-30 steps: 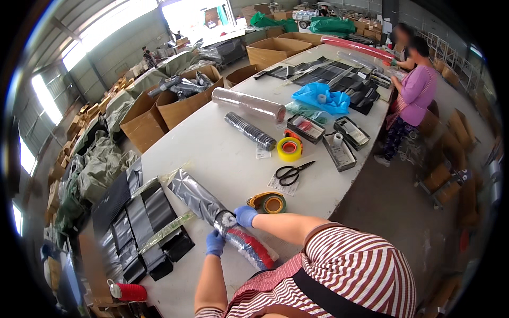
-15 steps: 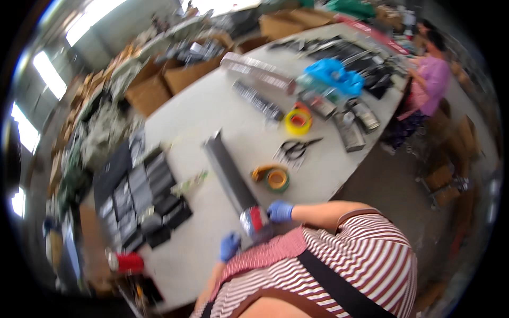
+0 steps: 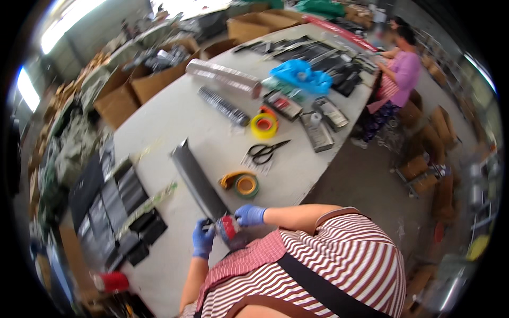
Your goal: The person packs various items into gray and black plastic sleeves, sealing them with tape and applying shipping labels by hand.
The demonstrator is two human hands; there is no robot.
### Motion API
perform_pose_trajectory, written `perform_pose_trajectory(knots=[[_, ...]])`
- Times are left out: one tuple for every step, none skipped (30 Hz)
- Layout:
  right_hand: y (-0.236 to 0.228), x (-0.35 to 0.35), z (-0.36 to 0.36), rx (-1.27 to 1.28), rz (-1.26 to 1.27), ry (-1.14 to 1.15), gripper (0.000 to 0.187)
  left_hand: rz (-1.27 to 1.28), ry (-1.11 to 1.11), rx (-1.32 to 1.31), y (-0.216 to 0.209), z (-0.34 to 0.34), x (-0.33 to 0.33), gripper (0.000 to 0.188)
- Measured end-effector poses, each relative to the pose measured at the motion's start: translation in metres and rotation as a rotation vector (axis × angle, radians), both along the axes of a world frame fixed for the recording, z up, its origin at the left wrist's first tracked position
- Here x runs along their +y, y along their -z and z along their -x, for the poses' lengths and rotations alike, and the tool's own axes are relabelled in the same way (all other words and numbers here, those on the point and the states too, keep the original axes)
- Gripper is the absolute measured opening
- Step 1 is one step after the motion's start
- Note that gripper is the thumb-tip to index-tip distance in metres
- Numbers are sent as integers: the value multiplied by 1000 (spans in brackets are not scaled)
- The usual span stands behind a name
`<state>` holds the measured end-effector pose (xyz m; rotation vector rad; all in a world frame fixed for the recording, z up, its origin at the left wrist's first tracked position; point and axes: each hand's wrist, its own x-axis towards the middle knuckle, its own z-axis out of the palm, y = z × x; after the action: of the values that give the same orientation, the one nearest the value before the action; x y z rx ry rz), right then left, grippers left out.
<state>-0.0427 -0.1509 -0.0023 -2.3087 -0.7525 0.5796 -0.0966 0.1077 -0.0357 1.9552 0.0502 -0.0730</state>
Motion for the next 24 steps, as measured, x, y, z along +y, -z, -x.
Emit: perform_pose_trajectory(knots=[[3, -8, -2, -3, -4, 18, 26, 53, 5, 31, 3, -5, -9, 34], [4, -12, -3, 2, -17, 16, 26, 96, -8, 72, -4, -6, -14, 36], [4, -14, -4, 5, -22, 24, 26, 139, -21, 150, -9, -5, -20, 37], [3, -12, -4, 11, -30, 24, 26, 179, -42, 231, -10, -2, -18, 39], [0, -7, -2, 55, -18, 34, 26, 161, -33, 300, -7, 0, -15, 38], [-3, -4, -3, 35, 11, 32, 26, 248, 9, 386, -6, -4, -10, 38], [-7, 0, -5, 13, 42, 27, 25, 336, 51, 470, -5, -6, -4, 39], [-4, -1, -4, -1, 76, 30, 25, 426, 100, 563, -13, -8, -5, 39], [-1, -2, -5, -14, 85, 32, 24, 384, 130, 597, -17, -13, -6, 38], [2, -5, -6, -14, 63, 41, 23, 321, 157, 604, -19, -16, -9, 37], [4, -5, -4, -12, 39, 44, 23, 259, 178, 612, -21, -17, -10, 37], [5, -7, -5, -11, 16, 47, 23, 197, 199, 619, -23, -18, -11, 36], [6, -9, -6, -4, 34, 50, 24, 148, 220, 630, -23, -15, -14, 32], [4, -8, -4, 9, 49, 49, 24, 156, 205, 640, -20, -10, -15, 31], [2, -7, -4, 20, 64, 48, 24, 164, 189, 649, -18, -7, -17, 30], [-1, -9, -7, 17, 54, 55, 25, 173, 173, 657, -16, -5, -19, 29], [-7, -9, -10, 16, 45, 52, 25, 220, 127, 616, -6, 0, -18, 25], [-4, -6, -4, 39, 37, 30, 25, 228, 70, 584, -32, 11, -26, 24], [-3, -6, -9, 7, 44, 22, 24, 184, 82, 528, -31, 7, -30, 25], [-2, -7, -15, -44, 54, 18, 23, 72, 130, 464, -31, 1, -31, 26], [2, -9, -19, -83, 71, 13, 22, -78, 185, 408, -25, -3, -31, 27], [7, -13, -21, -108, 91, 11, 21, -217, 243, 378, -21, -5, -32, 29], [11, -13, -21, -103, 95, 4, 19, -307, 279, 359, -18, 0, -31, 30], [9, -12, -19, -80, 92, -3, 18, -322, 292, 342, -18, 6, -28, 32]])
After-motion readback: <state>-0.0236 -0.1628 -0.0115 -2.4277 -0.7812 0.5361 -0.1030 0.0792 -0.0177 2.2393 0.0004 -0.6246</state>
